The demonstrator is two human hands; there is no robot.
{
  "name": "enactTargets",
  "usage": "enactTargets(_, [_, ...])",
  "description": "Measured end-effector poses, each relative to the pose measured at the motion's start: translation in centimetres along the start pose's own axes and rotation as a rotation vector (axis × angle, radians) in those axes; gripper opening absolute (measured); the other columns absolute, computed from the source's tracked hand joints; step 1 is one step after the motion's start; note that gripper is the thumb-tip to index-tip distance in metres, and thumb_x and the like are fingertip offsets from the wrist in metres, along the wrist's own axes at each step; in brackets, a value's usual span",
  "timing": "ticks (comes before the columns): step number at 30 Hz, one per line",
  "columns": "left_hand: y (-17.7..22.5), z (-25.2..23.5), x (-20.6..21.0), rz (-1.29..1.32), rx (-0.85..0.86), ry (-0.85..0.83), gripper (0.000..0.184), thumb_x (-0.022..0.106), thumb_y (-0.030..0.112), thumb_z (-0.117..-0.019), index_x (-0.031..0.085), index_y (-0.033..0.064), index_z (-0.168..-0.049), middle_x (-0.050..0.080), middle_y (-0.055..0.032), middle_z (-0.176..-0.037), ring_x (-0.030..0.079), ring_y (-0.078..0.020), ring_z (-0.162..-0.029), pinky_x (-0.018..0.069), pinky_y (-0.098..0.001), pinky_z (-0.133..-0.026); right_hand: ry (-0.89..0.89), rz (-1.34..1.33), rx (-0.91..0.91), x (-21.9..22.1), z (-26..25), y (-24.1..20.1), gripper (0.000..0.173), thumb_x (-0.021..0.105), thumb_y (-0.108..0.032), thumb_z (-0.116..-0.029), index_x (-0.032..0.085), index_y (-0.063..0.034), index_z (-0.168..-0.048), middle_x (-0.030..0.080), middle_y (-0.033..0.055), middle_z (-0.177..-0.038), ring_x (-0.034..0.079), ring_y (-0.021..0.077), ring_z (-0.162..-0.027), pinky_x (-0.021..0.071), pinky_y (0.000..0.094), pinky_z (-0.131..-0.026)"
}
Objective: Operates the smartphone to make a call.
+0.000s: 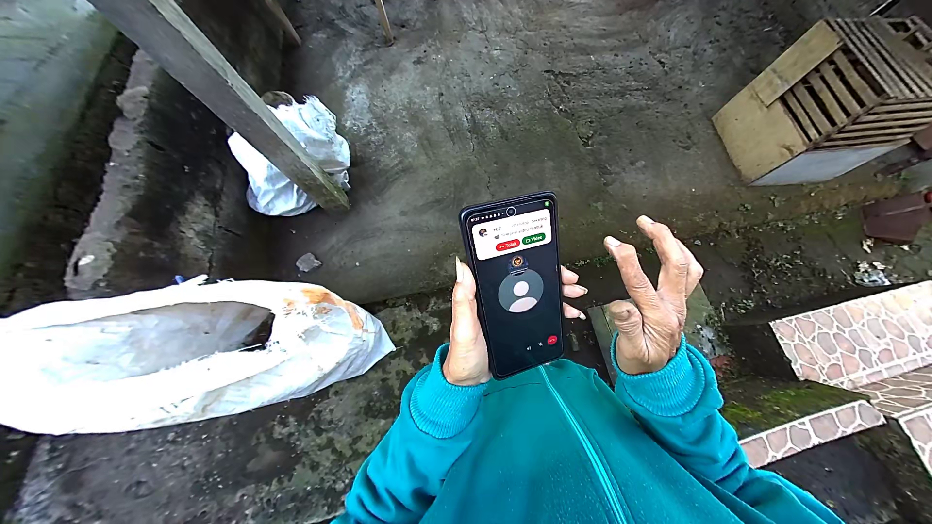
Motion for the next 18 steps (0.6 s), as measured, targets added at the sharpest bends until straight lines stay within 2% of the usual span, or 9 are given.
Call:
enactTargets(13, [-0.06,0.15,0.16,-0.001,-0.005,-0.002,0.084,0.047,0.077,-0.0904,0.057,0.0076,-0.137,0.064,-0.0224,-0.127,0.066,-0.0355,-0.115,0.0542,-0.0482,-0.098,-0.003,-0.005,0.000,-0.07,0.20,-0.11,0.065,0.024,-0.061,-0.1072,0.062,-0.0220,-0.142,0.049,0.0152,-0.152,0.037,0.0290,-0.145,0.0237,0.0425,-0.120])
enactTargets(18, [0.14,0.02,-0.10,-0.039,-0.011,0.024,0.086,0.044,0.079,-0.0894,0.062,0.0075,-0.134,0.066,-0.0215,-0.127,0.068,-0.0329,-0.112,0.0564,-0.0453,-0.095,-0.002,-0.020,-0.004,-0.30,0.45,-0.69,0.065,0.024,-0.061,-0.1073,0.062,-0.0222,-0.142,0.049,0.0133,-0.153,0.036,0.0273,-0.147,0.0227,0.0411,-0.121])
Point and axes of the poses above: each hand's wrist, its own z-axis away from the middle knuckle, its own x-axis out of the palm, y = z × x, the point moved 10 cm from there along -z, towards the middle knuckle
